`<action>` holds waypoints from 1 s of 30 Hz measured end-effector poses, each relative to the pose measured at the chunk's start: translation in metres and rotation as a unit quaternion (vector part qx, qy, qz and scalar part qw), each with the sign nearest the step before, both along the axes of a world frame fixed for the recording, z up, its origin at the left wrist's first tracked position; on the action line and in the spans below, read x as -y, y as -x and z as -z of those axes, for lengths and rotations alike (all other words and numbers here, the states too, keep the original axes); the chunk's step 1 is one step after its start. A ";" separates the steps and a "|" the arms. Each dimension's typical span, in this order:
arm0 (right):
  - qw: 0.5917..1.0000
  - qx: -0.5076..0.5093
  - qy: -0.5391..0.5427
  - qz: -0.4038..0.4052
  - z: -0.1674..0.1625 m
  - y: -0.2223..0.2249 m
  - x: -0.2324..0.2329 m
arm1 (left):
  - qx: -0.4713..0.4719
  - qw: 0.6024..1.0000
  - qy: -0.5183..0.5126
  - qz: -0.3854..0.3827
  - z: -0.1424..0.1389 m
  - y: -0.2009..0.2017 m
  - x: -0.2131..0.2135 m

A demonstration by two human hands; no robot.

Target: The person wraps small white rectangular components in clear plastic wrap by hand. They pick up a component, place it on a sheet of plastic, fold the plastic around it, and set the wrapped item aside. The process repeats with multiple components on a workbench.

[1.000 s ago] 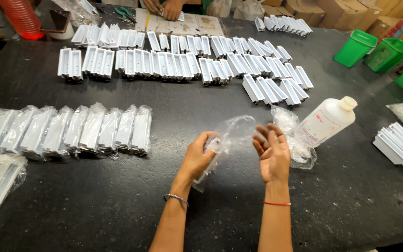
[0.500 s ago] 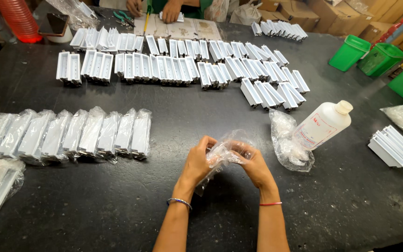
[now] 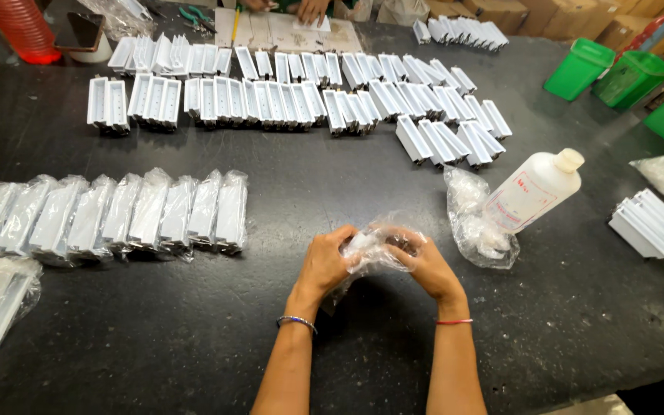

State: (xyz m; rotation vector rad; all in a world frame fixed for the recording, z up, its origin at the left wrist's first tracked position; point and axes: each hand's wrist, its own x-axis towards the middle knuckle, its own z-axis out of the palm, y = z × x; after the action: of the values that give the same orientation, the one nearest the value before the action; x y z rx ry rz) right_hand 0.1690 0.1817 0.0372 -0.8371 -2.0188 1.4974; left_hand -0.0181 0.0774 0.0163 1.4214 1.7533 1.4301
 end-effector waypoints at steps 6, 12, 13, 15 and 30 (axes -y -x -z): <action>0.997 -0.029 -0.067 -0.005 0.008 0.008 -0.002 | -0.029 0.997 0.059 -0.032 -0.010 0.002 0.002; 0.997 -0.014 -0.073 0.026 0.022 0.018 -0.001 | -0.065 0.989 0.121 -0.052 -0.014 -0.009 0.004; 0.997 -0.012 -0.064 0.029 0.024 0.017 -0.001 | -0.063 0.992 0.102 -0.045 -0.014 -0.010 0.005; 0.996 -0.032 -0.069 0.044 0.028 0.019 -0.007 | -0.078 0.990 0.108 -0.045 -0.017 -0.012 0.007; 0.993 -0.059 -0.042 0.089 0.026 0.027 -0.004 | -0.044 0.995 0.050 -0.070 -0.028 -0.013 0.008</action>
State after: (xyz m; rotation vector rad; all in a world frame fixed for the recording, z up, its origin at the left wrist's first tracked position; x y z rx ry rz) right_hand 0.1420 0.1855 0.0114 -0.8499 -1.8565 1.3223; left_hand -0.0046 0.0697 0.0444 1.3521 1.9861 1.3444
